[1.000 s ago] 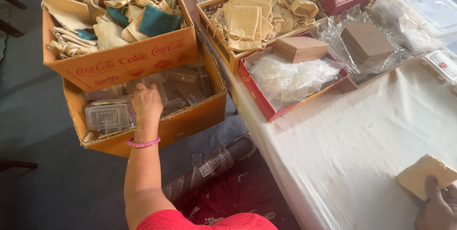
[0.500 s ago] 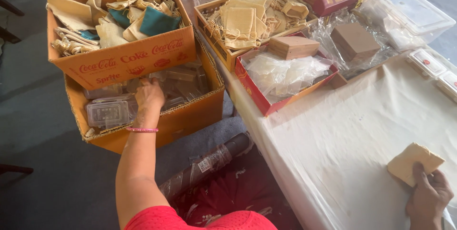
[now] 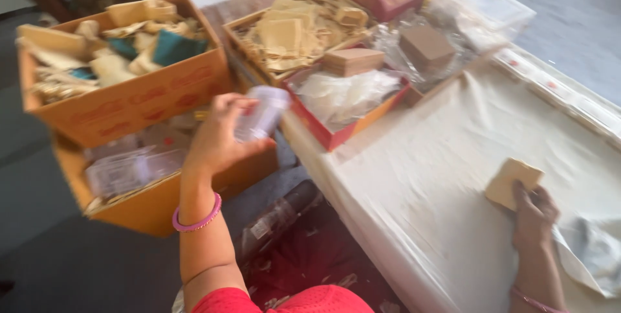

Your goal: The recorder cleans several pieces of jewelry including a turquoise pendant and a black beaded necklace with a cloth, then places them into a small drawstring pouch and then into a plastic container.

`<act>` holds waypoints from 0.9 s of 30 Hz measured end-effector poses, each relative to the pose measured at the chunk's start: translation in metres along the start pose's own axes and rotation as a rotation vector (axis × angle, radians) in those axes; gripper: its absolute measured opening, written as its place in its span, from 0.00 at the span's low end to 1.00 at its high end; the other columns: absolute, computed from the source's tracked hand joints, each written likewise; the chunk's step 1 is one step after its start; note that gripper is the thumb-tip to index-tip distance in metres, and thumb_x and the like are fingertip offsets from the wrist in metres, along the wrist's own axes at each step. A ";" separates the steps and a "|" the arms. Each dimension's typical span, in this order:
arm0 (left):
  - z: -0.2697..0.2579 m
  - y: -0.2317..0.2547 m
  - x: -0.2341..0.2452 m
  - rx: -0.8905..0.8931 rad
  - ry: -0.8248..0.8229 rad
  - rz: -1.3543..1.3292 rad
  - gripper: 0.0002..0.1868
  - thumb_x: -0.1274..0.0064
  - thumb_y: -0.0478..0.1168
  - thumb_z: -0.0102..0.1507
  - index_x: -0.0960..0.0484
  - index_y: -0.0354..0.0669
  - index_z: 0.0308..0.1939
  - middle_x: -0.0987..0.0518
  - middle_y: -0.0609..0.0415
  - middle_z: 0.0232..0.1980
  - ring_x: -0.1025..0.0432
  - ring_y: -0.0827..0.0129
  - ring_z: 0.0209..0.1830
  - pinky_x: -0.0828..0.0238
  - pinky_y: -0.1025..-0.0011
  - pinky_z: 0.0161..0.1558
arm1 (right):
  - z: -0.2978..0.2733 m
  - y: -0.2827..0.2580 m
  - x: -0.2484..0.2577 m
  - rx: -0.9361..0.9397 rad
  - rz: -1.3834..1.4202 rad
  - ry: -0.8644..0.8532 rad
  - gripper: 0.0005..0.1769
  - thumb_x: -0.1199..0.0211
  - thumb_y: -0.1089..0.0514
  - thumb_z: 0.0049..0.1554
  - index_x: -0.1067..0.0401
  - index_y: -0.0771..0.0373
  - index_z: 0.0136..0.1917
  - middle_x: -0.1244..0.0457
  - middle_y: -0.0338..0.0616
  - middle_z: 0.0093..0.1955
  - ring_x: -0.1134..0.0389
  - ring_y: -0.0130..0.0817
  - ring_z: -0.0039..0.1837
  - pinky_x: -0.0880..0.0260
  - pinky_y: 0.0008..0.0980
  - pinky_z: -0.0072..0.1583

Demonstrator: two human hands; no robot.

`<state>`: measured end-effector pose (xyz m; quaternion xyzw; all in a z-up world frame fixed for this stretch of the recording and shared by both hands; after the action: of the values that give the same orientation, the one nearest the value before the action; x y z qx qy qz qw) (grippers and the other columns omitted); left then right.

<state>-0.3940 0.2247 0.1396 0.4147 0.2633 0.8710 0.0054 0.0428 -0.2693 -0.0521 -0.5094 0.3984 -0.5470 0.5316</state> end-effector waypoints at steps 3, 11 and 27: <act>0.032 0.092 -0.027 -0.355 -0.172 -0.337 0.47 0.26 0.54 0.48 0.29 0.46 0.67 0.31 0.42 0.65 0.32 0.45 0.66 0.35 0.52 0.65 | -0.003 -0.008 -0.001 -0.047 -0.094 0.002 0.26 0.36 0.47 0.65 0.29 0.71 0.65 0.34 0.51 0.58 0.35 0.36 0.57 0.35 0.36 0.58; 0.113 0.198 -0.312 -0.466 -0.477 -0.648 0.45 0.25 0.54 0.49 0.27 0.43 0.65 0.26 0.46 0.62 0.29 0.53 0.65 0.30 0.58 0.65 | -0.026 -0.051 -0.012 -0.171 0.126 -0.047 0.21 0.35 0.54 0.58 0.27 0.68 0.60 0.32 0.47 0.53 0.30 0.33 0.51 0.27 0.37 0.52; 0.125 0.211 -0.444 -0.189 -0.782 -1.027 0.58 0.25 0.48 0.48 0.47 0.47 0.73 0.30 0.37 0.67 0.23 0.55 0.59 0.20 0.62 0.57 | -0.017 -0.030 -0.005 0.058 0.323 -0.098 0.17 0.39 0.65 0.55 0.24 0.70 0.57 0.29 0.44 0.50 0.28 0.30 0.53 0.29 0.32 0.57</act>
<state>0.0322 -0.0017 -0.0173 0.5201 0.3289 0.5619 0.5528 0.0204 -0.2625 -0.0263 -0.4493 0.4327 -0.4401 0.6459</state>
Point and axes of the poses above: each hand's wrist, its own z-axis towards the middle knuckle, its own x-axis out of the back of the hand, y = z × x, the point moved 2 cm from there along z, towards the middle knuckle
